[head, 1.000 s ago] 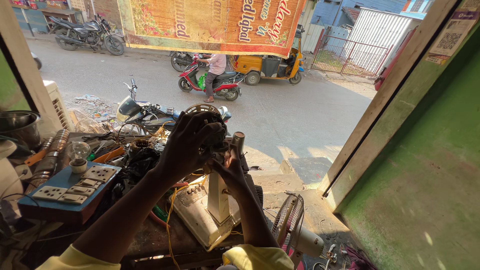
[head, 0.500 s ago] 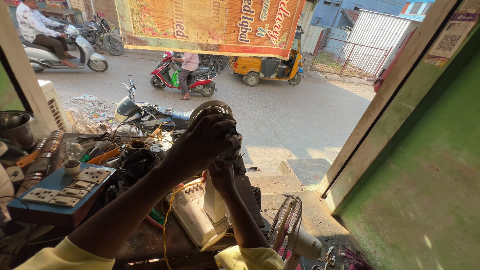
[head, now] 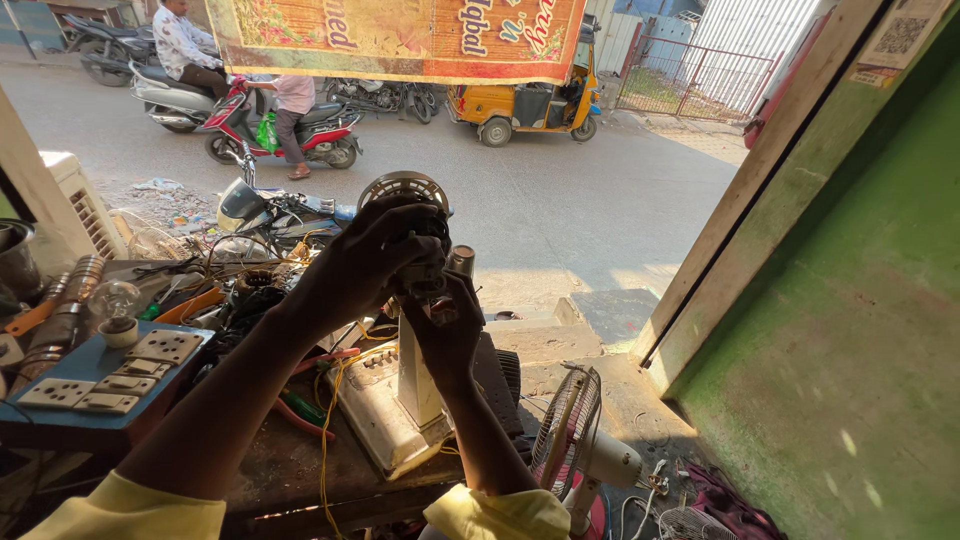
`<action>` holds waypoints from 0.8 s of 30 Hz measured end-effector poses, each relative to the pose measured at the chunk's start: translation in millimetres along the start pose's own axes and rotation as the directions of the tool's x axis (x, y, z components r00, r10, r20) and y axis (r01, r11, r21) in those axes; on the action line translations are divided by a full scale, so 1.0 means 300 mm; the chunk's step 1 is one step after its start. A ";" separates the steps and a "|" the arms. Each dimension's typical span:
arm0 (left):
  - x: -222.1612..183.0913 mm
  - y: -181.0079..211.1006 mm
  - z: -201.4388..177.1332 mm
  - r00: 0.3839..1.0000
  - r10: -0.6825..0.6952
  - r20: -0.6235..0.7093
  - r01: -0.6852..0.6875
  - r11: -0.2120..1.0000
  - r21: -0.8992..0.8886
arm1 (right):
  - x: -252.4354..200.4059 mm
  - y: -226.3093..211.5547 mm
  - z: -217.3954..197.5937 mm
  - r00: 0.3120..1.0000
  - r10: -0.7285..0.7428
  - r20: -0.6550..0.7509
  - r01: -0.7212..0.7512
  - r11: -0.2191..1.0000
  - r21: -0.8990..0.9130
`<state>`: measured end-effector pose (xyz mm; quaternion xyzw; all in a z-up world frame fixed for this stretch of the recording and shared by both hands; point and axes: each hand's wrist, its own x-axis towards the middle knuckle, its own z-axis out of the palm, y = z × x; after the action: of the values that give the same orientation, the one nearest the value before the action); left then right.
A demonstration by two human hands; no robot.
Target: The person works on a disassembled fan motor and head assembly at a cluttered workbench. They strip and twist wires, connect them to a power strip, and use a screwdriver to open the motor housing. They then use pliers to adjust internal wiring and components.
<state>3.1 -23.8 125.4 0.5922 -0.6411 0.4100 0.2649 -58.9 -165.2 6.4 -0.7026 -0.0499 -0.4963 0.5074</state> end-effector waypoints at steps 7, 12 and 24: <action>-0.026 -0.014 -0.019 1.000 -0.005 0.011 0.005 1.000 -0.007 | -0.048 -0.014 0.055 0.967 -0.208 -0.143 0.208 0.978 -0.020; -0.019 -0.006 -0.020 0.999 -0.030 0.022 0.029 0.999 0.044 | -0.043 0.008 0.030 0.961 -0.151 -0.230 0.169 0.984 0.060; 0.036 0.088 0.059 0.997 -0.072 -0.029 0.078 0.906 0.416 | -0.029 0.119 -0.031 0.969 -0.124 -0.212 0.194 0.916 0.351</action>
<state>-21.9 -45.6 119.3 0.6565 -0.5140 0.5307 0.1523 -48.8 -185.8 -23.8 -0.5390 -0.1522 -0.5810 0.5906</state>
